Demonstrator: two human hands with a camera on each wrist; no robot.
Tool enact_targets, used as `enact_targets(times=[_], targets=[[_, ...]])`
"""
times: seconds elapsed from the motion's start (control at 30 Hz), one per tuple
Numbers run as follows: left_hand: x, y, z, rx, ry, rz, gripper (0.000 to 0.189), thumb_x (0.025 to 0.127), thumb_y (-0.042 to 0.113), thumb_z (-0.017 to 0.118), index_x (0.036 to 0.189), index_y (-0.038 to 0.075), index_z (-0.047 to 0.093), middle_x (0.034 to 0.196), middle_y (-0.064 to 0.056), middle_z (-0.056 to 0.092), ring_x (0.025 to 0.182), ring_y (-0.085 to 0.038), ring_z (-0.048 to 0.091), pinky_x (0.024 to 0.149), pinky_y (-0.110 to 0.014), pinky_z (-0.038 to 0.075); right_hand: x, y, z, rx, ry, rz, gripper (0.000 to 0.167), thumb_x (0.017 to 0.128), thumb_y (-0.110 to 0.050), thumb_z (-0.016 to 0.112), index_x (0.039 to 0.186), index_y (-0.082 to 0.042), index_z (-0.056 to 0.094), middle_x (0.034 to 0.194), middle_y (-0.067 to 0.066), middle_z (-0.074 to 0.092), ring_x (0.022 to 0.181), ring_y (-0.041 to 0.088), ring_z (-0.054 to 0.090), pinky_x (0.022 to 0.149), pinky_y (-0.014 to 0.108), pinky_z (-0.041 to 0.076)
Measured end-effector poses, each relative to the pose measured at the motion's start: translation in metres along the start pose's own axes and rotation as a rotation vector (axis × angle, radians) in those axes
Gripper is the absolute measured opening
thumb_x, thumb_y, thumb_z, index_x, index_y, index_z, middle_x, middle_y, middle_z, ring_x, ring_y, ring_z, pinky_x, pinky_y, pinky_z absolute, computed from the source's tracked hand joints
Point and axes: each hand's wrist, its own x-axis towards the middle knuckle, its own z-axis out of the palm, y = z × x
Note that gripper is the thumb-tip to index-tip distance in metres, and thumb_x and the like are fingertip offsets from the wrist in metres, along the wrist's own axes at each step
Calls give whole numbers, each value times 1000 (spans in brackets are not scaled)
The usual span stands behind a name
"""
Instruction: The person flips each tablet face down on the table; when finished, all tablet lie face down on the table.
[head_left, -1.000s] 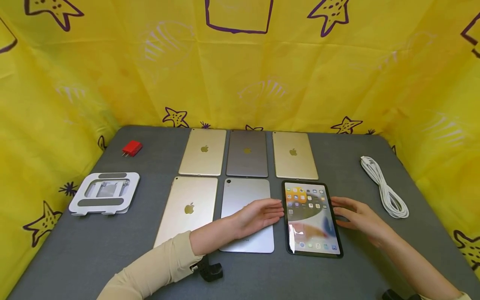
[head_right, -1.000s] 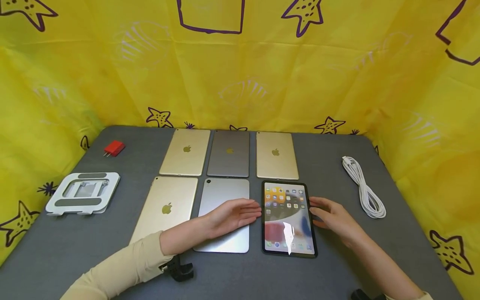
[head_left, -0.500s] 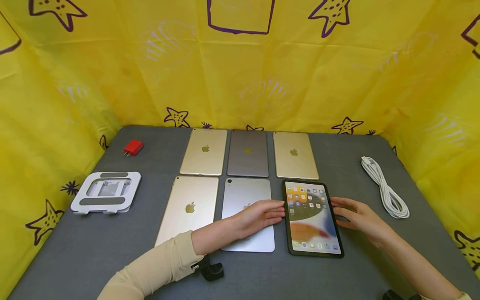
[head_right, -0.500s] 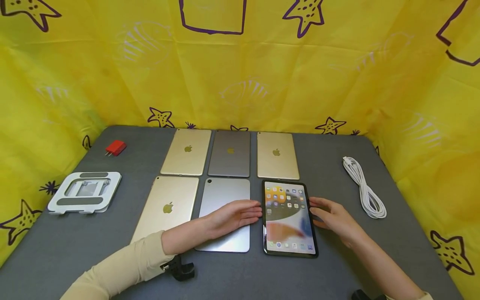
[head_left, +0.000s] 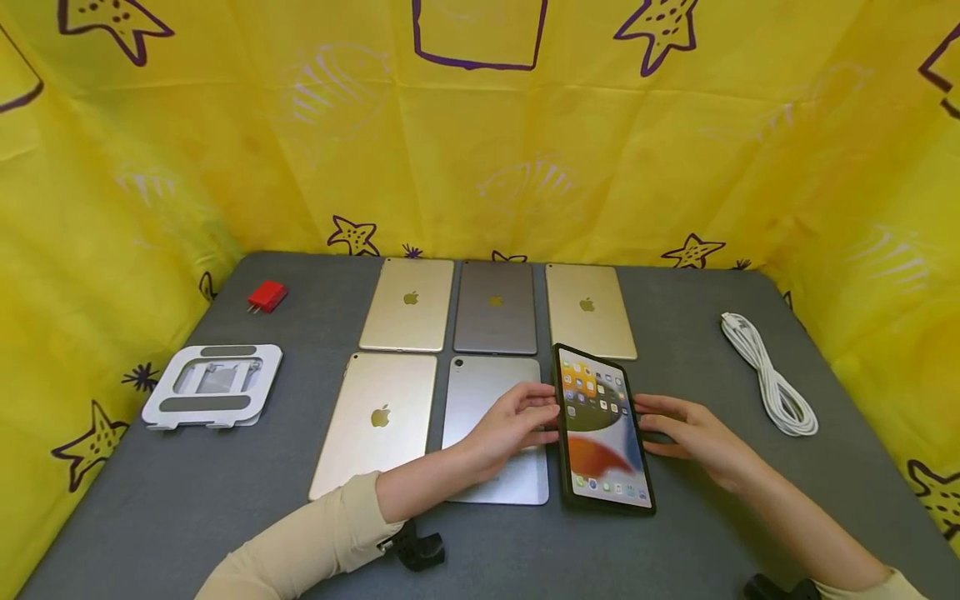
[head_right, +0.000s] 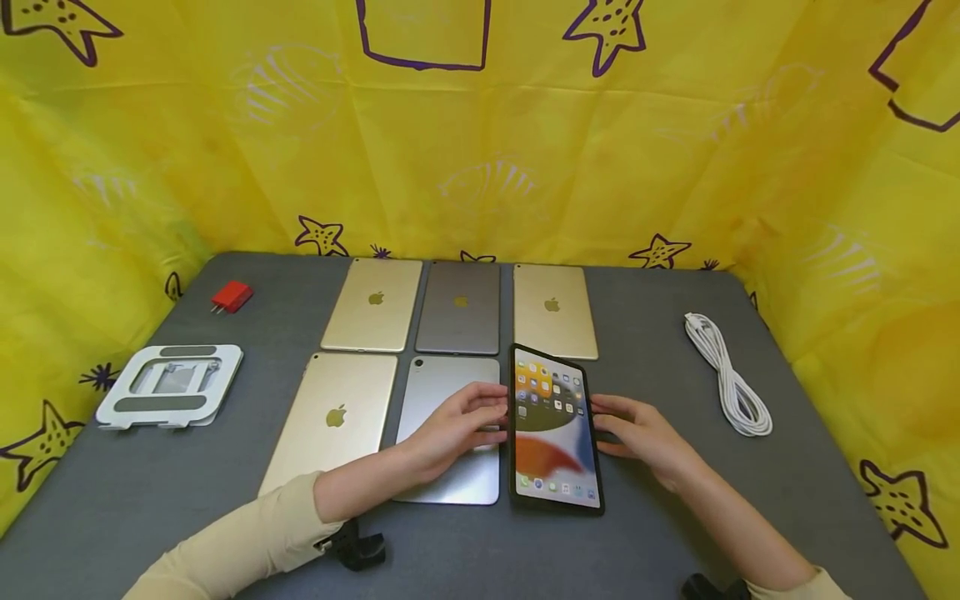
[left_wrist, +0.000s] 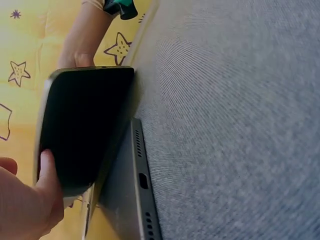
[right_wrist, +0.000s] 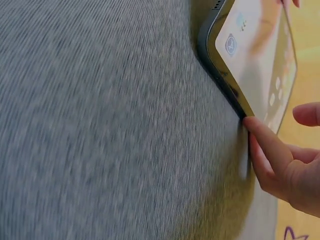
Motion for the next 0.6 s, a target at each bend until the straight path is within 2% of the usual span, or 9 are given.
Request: enact_targets(times=[0.13, 0.3, 0.47, 0.6], targets=[[-2, 3, 1, 21, 19, 82, 36, 95, 1, 58, 128, -7, 46, 117, -16, 53, 91, -15, 63, 82, -39, 56, 4, -4, 11, 24, -20, 24, 58, 101, -11, 51, 144, 18, 26, 145, 39, 27, 105, 6, 57, 86, 39, 54], [-7, 9, 3, 23, 21, 156, 38, 93, -2, 61, 128, -6, 47, 115, -14, 53, 90, -13, 63, 78, -38, 58, 10, -8, 26, 39, -66, 38, 59, 102, -13, 51, 145, 16, 24, 149, 37, 24, 114, 17, 53, 87, 42, 54], [-10, 16, 5, 21, 8, 181, 40, 92, -1, 63, 129, -4, 46, 117, -15, 54, 92, -13, 63, 78, -37, 58, 15, -8, 37, 57, -81, 37, 59, 102, -12, 50, 146, 15, 23, 150, 35, 24, 121, 26, 49, 87, 43, 54], [-10, 19, 5, 23, 8, 181, 41, 92, -1, 64, 129, -2, 46, 119, -16, 54, 95, -14, 62, 79, -36, 57, 17, -8, 41, 81, -79, 33, 58, 102, -12, 49, 147, 14, 23, 150, 34, 25, 121, 25, 49, 87, 43, 54]])
